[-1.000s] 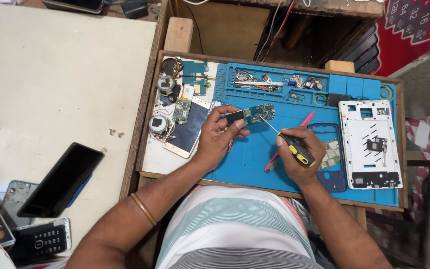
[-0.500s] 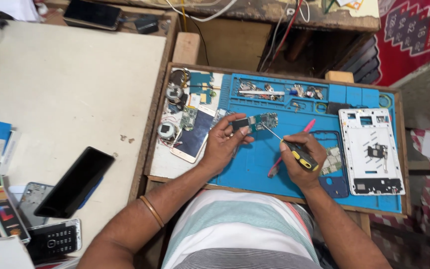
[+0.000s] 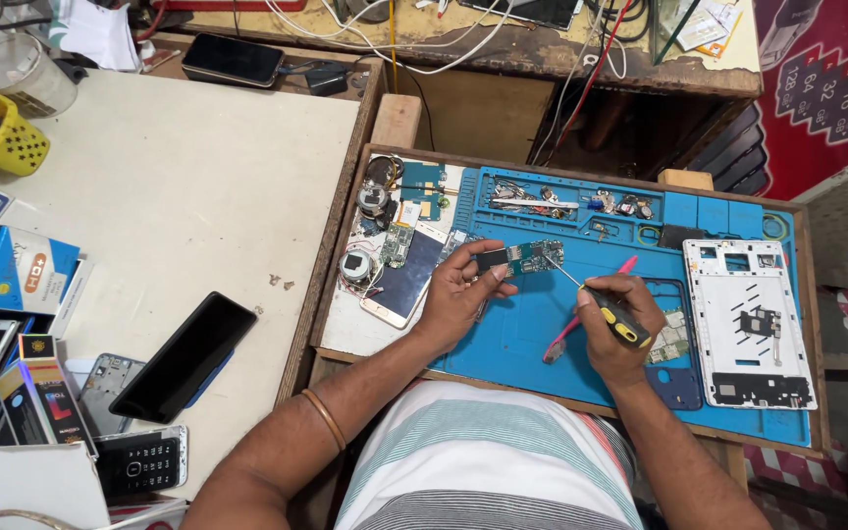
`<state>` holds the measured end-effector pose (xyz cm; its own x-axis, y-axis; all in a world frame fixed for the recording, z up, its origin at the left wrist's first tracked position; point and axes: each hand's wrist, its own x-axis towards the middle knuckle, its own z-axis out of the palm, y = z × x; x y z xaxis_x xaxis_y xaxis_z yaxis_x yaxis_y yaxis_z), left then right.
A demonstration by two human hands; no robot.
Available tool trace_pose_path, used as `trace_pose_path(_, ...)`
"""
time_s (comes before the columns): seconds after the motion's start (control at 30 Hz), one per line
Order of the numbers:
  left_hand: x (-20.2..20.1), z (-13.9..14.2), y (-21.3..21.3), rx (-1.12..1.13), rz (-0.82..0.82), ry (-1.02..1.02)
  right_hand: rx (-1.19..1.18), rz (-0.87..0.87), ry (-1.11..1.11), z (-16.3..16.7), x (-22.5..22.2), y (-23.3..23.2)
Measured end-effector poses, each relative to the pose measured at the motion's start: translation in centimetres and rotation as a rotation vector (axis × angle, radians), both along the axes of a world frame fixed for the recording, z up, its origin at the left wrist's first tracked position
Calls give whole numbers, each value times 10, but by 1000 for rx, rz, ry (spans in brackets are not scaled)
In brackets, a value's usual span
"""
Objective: The person repairs a smartphone motherboard at a workbench. They hold the circuit board in one hand and use a screwdriver to unscrew and re-tighten small screws on the board, repositioning it repeatedly, then lift and work on a larger board assembly with the screwdriver.
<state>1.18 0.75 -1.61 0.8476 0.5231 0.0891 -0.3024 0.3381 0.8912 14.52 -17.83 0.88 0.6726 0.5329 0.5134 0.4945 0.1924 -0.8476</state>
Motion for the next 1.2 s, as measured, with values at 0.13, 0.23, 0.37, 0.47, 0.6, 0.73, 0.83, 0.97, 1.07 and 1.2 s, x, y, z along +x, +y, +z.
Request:
trace_pose_path(0.13, 1, -2, 1, -2, -2, -6, -18, -52, 13, -1, -1, 1)
trace_pose_path(0.23, 0, -4, 0, -8, -1, -12, -22, -39, -18, -1, 0, 0)
trace_pose_path(0.37, 0, -4, 1, 13, 15, 8, -11, -53, -78, 0, 2, -1)
trace_pose_path(0.47, 1, -4, 0, 25, 40, 34, -7, -55, -21, -1, 3, -2)
trace_pose_path(0.6, 0, -7, -3, 14, 53, 46, -43, -85, -75, -4, 3, -6)
trace_pose_path(0.73, -3, -10, -4, 36, 34, -4, -11, -19, -52, -7, 4, -11)
trace_pose_path(0.83, -5, -10, -4, 39, 22, -11, 22, 14, 37, -9, 5, -12)
trace_pose_path(0.97, -6, -10, -5, 23, 9, -20, 24, 19, 5, -11, 7, -13)
trace_pose_path(1.07, -6, -12, -5, 24, 31, 7, 52, 62, -10, -15, 9, -13)
trace_pose_path(1.2, -3, -14, -4, -24, 46, 3, 134, 129, 61, -18, 10, -13)
